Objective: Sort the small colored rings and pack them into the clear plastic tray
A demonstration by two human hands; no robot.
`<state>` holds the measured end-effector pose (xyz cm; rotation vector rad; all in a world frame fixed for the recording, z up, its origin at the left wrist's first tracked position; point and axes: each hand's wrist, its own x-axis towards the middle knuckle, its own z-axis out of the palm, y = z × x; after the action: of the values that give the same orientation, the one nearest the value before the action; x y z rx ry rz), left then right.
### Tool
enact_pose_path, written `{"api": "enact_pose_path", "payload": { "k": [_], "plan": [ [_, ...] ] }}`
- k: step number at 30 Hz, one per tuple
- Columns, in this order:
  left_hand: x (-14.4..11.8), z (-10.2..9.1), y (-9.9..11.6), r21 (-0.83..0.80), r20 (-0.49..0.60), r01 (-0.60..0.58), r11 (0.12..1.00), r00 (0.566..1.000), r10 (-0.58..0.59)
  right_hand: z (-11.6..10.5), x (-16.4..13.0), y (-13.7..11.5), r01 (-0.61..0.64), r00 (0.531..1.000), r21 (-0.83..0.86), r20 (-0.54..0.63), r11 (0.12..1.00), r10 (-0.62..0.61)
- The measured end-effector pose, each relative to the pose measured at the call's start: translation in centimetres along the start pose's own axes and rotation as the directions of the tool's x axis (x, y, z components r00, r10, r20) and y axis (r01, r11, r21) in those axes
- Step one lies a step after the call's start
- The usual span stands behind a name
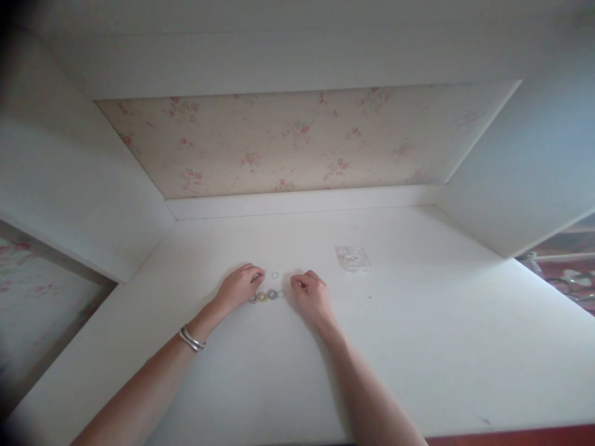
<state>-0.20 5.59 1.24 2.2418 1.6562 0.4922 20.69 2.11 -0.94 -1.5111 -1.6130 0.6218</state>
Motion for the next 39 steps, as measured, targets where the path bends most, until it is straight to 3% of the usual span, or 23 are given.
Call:
{"api": "enact_pose_path", "payload": {
  "k": [6, 11, 18, 24, 39],
  "plan": [
    [-0.3, -0.5, 0.7, 0.059, 0.016, -0.066, 0.996, 0.998, 0.065, 0.0, 0.2, 0.1, 0.005, 1.000, -0.005, 0.026, 1.000, -0.005],
    [-2.3, -0.9, 3.4, 0.036, 0.026, -0.135, 0.990, 0.991, 0.134, 0.2, 0.2, 0.3, 0.009, 1.000, 0.004, 0.012, 1.000, -0.009],
    [-3.3, 0.1, 6.0, 0.212, 0.113, -0.174, 0.962, 0.982, 0.153, 0.3, 0.1, 0.6, 0.034, 0.999, 0.024, -0.002, 0.999, -0.034],
    [-3.1, 0.2, 6.7, 0.312, 0.158, -0.187, 0.932, 0.977, 0.143, 0.2, 0.0, 0.5, 0.038, 0.999, 0.009, -0.001, 0.999, -0.038],
    [-2.8, 0.5, 6.8, 0.368, 0.246, -0.248, 0.896, 0.956, 0.163, 0.3, 0.0, 0.7, 0.051, 0.999, 0.013, -0.006, 0.999, -0.051]
  ]
}}
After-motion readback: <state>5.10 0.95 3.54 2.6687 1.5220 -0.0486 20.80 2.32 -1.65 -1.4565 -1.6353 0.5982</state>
